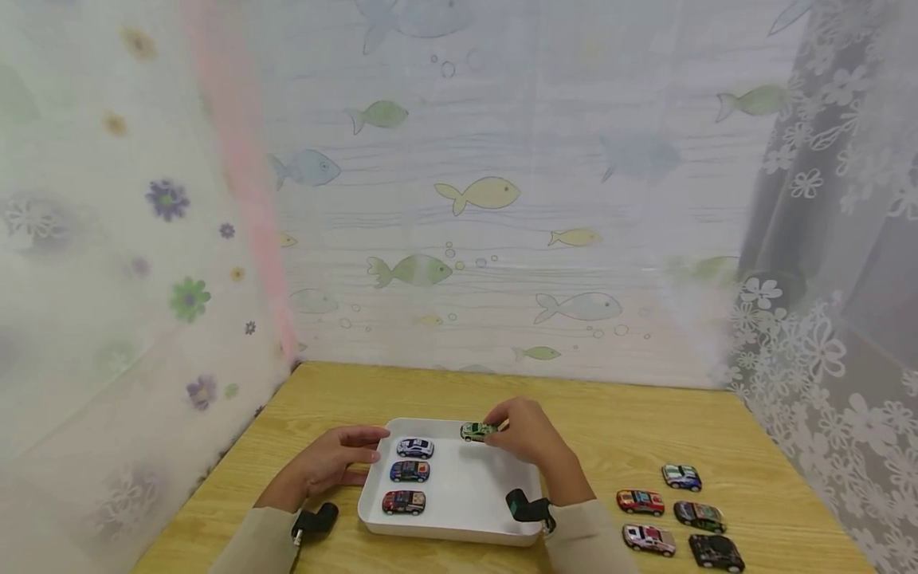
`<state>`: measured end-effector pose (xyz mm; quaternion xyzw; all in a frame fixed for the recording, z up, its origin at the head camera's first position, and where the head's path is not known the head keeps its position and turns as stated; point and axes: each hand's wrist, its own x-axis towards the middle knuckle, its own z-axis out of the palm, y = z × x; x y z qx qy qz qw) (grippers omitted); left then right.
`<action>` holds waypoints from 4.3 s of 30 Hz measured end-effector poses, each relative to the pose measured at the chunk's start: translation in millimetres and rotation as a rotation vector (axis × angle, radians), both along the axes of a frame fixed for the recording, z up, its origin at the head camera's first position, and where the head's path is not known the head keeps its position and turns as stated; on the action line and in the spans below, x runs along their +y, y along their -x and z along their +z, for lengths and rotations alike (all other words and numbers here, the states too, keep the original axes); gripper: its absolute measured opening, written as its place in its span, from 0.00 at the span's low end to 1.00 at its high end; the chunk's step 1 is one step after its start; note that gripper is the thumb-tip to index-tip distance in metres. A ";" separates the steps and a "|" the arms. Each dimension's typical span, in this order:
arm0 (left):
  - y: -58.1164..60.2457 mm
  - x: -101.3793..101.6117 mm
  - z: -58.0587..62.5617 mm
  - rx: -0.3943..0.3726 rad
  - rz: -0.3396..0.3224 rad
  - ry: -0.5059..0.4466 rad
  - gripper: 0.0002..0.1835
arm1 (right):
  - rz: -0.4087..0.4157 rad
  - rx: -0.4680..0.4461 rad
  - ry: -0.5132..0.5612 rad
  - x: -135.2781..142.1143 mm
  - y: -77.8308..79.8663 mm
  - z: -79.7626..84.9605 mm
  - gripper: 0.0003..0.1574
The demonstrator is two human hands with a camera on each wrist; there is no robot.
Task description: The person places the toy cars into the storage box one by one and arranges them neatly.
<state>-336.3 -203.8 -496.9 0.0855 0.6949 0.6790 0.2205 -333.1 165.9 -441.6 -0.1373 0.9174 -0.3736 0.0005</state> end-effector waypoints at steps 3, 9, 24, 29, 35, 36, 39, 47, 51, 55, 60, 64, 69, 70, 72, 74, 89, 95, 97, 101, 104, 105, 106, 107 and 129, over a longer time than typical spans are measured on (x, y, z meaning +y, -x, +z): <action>-0.2 0.1 -0.4 0.004 -0.007 -0.001 0.27 | 0.022 -0.011 -0.004 -5.7 -0.3 -3.8 0.11; 0.3 -0.2 0.6 0.017 -0.005 0.011 0.29 | 0.041 -0.007 -0.036 -13.0 1.6 -12.2 0.11; -1.0 0.5 2.9 0.009 -0.011 0.012 0.27 | 0.044 -0.020 -0.060 -20.2 -0.4 -20.7 0.12; -1.2 0.6 3.4 0.005 -0.011 0.010 0.27 | 0.031 -0.026 -0.072 -21.0 -0.3 -21.5 0.12; -0.9 0.4 2.8 0.005 -0.001 0.021 0.27 | 0.042 -0.019 -0.076 -21.3 0.1 -23.1 0.11; -0.8 0.3 2.6 0.004 0.000 0.021 0.27 | 0.044 -0.017 -0.078 -21.3 0.1 -23.2 0.11; -0.5 0.0 2.1 0.001 0.002 0.018 0.28 | 0.041 -0.022 -0.082 -21.6 0.2 -23.3 0.11; 0.1 -0.6 1.9 0.002 0.004 0.021 0.28 | 0.054 -0.020 -0.083 -21.9 0.6 -23.1 0.10; 0.0 -0.8 1.9 0.000 0.001 0.018 0.28 | 0.059 -0.017 -0.089 -21.2 0.0 -22.8 0.10; 0.0 -0.5 2.1 0.000 -0.001 0.014 0.28 | 0.058 -0.027 -0.086 -21.3 -1.6 -20.8 0.10; 0.4 0.7 2.2 0.002 -0.002 0.016 0.28 | 0.059 -0.034 -0.082 -20.9 -3.2 -18.9 0.11; -0.1 0.7 2.6 0.004 0.005 0.026 0.28 | 0.069 -0.036 -0.074 -20.6 -2.9 -19.2 0.11; -0.5 0.3 0.7 0.012 -0.003 0.016 0.28 | 0.069 -0.016 -0.089 -18.7 -3.9 -17.0 0.12; -1.4 -1.0 0.4 0.011 -0.004 0.015 0.27 | 0.071 -0.012 -0.090 -19.0 -4.3 -16.7 0.12; -3.4 -3.3 0.5 0.010 -0.004 0.016 0.27 | 0.077 0.002 -0.094 -18.3 -5.6 -15.8 0.12; -4.3 -3.6 1.6 0.004 -0.002 0.019 0.27 | 0.077 0.005 -0.091 -15.1 -7.4 -13.8 0.12; -1.4 1.3 0.5 0.010 -0.010 0.016 0.28 | 0.067 0.050 -0.146 41.5 -22.2 2.7 0.12; -1.1 -0.8 0.7 0.007 0.001 0.024 0.27 | 0.083 0.106 -0.174 73.2 -29.7 3.9 0.10; -1.0 -1.4 1.0 0.005 0.003 0.024 0.27 | 0.091 0.127 -0.181 83.2 -32.0 3.1 0.10; -0.3 -2.1 0.2 0.007 0.008 0.024 0.27 | 0.084 0.129 -0.197 98.1 -36.6 1.0 0.09; -0.2 -1.5 -0.4 0.007 0.007 0.022 0.27 | 0.058 0.098 -0.204 107.2 -41.2 0.5 0.10; -0.4 -1.1 -0.3 0.008 0.005 0.020 0.27 | 0.049 0.090 -0.207 110.6 -43.0 0.2 0.11; -0.4 -0.7 -0.2 0.008 0.002 0.018 0.27 | 0.042 0.083 -0.209 114.2 -45.0 0.4 0.11; -0.7 -0.2 0.1 0.008 0.000 0.016 0.27 | 0.038 0.077 -0.208 117.9 -47.0 0.7 0.11; 0.5 -1.4 -0.8 0.012 -0.005 0.016 0.28 | 0.140 -0.118 -0.010 215.9 -61.4 -12.7 0.22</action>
